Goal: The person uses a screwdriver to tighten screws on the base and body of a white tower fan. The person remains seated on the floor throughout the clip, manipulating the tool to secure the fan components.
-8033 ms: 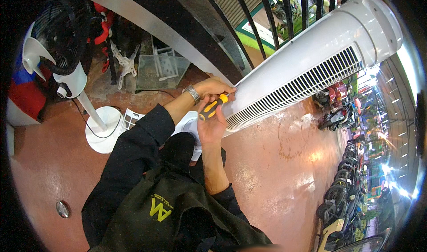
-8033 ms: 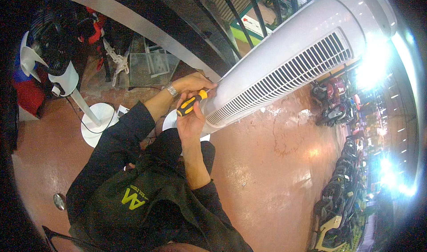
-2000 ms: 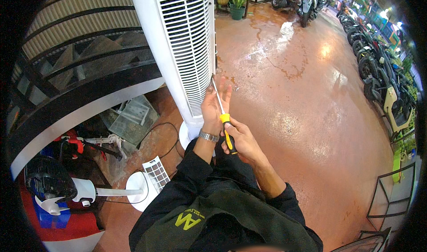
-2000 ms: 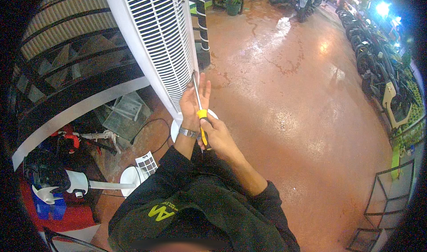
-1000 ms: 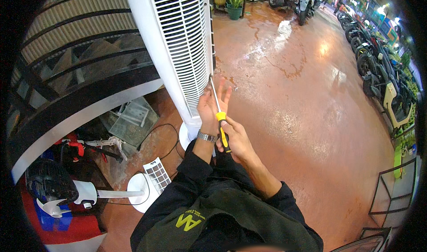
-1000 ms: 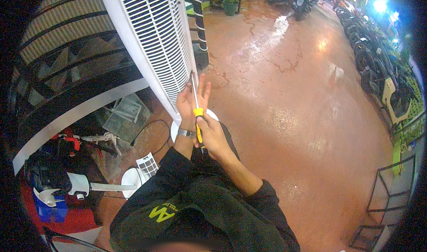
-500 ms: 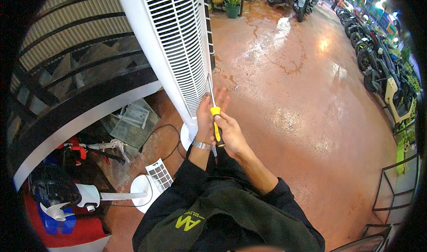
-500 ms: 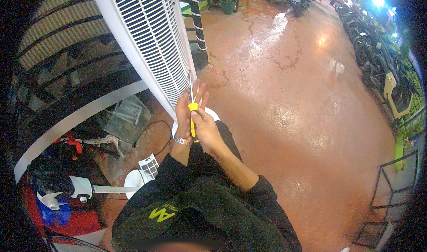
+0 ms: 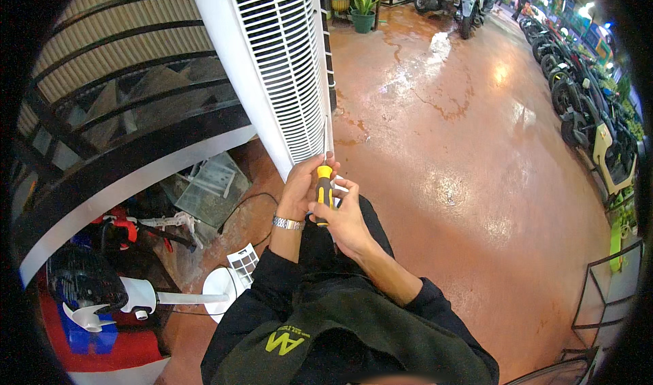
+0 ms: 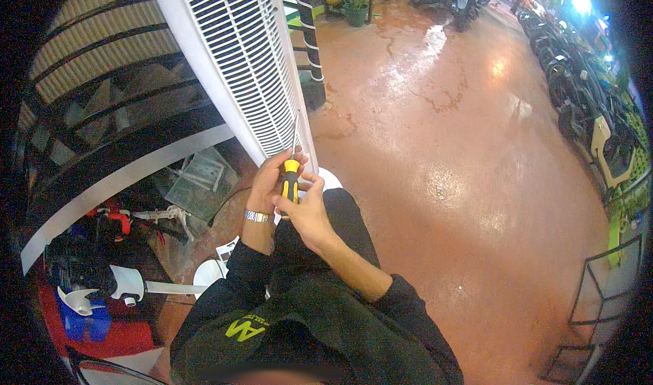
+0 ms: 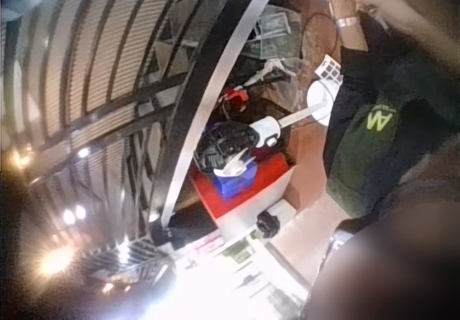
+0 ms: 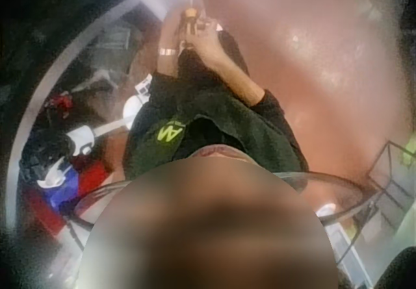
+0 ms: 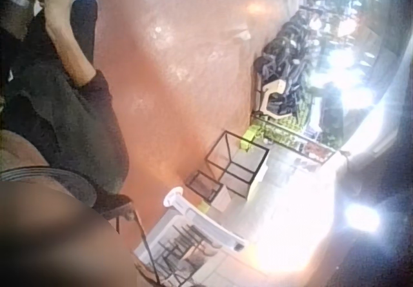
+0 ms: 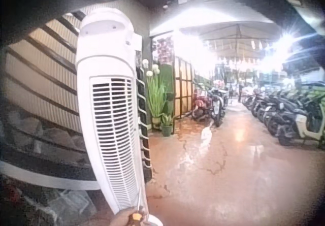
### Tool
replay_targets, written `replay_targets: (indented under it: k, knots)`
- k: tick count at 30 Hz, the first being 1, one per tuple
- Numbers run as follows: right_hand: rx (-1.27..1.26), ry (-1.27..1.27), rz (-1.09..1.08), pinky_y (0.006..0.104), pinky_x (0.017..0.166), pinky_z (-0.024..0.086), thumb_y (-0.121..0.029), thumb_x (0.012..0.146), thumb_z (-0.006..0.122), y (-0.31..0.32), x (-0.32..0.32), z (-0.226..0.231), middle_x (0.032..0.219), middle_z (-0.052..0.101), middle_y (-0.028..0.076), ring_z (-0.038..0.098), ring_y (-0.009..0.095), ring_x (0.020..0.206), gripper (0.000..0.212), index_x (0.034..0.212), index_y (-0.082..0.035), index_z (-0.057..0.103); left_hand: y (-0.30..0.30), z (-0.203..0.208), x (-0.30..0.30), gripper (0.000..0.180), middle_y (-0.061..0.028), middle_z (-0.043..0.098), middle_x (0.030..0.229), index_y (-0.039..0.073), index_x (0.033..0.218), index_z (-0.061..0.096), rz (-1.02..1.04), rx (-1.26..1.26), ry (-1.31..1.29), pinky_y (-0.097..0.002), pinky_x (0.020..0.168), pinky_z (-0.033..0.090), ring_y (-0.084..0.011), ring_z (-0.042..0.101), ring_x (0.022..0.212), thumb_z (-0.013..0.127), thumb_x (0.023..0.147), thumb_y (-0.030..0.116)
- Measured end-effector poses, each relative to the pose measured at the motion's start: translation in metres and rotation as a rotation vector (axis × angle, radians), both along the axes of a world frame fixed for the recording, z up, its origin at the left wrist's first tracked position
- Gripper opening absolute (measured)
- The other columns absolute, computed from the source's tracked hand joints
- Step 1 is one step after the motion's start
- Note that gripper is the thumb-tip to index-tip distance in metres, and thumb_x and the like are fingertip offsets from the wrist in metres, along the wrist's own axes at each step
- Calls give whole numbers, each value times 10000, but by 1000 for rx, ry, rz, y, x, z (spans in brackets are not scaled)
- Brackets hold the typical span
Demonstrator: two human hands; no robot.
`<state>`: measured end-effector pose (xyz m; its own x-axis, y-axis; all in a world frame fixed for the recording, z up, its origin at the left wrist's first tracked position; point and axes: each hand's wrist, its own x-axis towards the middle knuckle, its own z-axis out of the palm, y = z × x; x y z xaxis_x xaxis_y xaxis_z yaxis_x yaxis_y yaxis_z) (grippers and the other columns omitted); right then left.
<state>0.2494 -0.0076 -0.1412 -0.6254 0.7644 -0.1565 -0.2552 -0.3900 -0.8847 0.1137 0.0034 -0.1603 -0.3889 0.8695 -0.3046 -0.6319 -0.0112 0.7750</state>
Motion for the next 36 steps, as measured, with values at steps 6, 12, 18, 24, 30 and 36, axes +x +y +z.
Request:
replay_targets:
  k: [6, 12, 18, 24, 30, 36]
  knots:
    - [-367, 378, 44, 398, 875, 521, -61, 918, 528, 2, 4, 3, 1111, 499, 134, 571, 237, 1005, 398, 1259, -41, 325, 7, 3, 0, 263, -103, 643, 955, -29, 1116, 567, -38, 33, -15, -262, 695, 544, -180, 628, 832, 519, 964, 180]
    - [-314, 209, 23, 364, 792, 525, -181, 954, 519, 13, 4, -6, 1019, 536, 110, 586, 205, 863, 328, 1211, -28, 387, 17, -16, -13, 247, -137, 643, 977, -54, 1087, 572, -126, 91, -114, -318, 795, 537, -213, 625, 875, 543, 943, 144]
    - [-363, 204, -82, 322, 686, 518, -215, 955, 552, 13, 3, 5, 970, 547, 106, 578, 183, 770, 304, 1137, 0, 438, 18, -14, -8, 238, -71, 670, 963, 24, 1096, 604, -92, 90, -79, -261, 697, 546, -154, 638, 863, 558, 943, 201]
    - [-497, 284, 37, 312, 740, 522, -377, 992, 450, 30, 10, -4, 827, 565, 86, 583, 219, 758, 381, 1043, -7, 527, 25, -27, -11, 253, -119, 655, 1020, -5, 1111, 590, -140, 174, -99, -308, 809, 535, -204, 644, 899, 545, 942, 177]
    - [551, -339, -125, 335, 753, 547, -36, 883, 581, 26, 13, -5, 1053, 524, 160, 613, 210, 805, 470, 1277, 21, 330, 25, -24, -9, 230, -106, 644, 987, -16, 1102, 580, -103, 194, -137, -321, 818, 529, -199, 630, 903, 529, 945, 144]
    - [-151, 139, 5, 303, 697, 566, -144, 976, 492, 35, 15, 1, 1075, 525, 150, 646, 242, 825, 404, 1298, 26, 318, 32, -7, -3, 232, -106, 622, 1008, -22, 1122, 555, -122, 269, -196, -325, 871, 513, -206, 612, 942, 534, 949, 130]
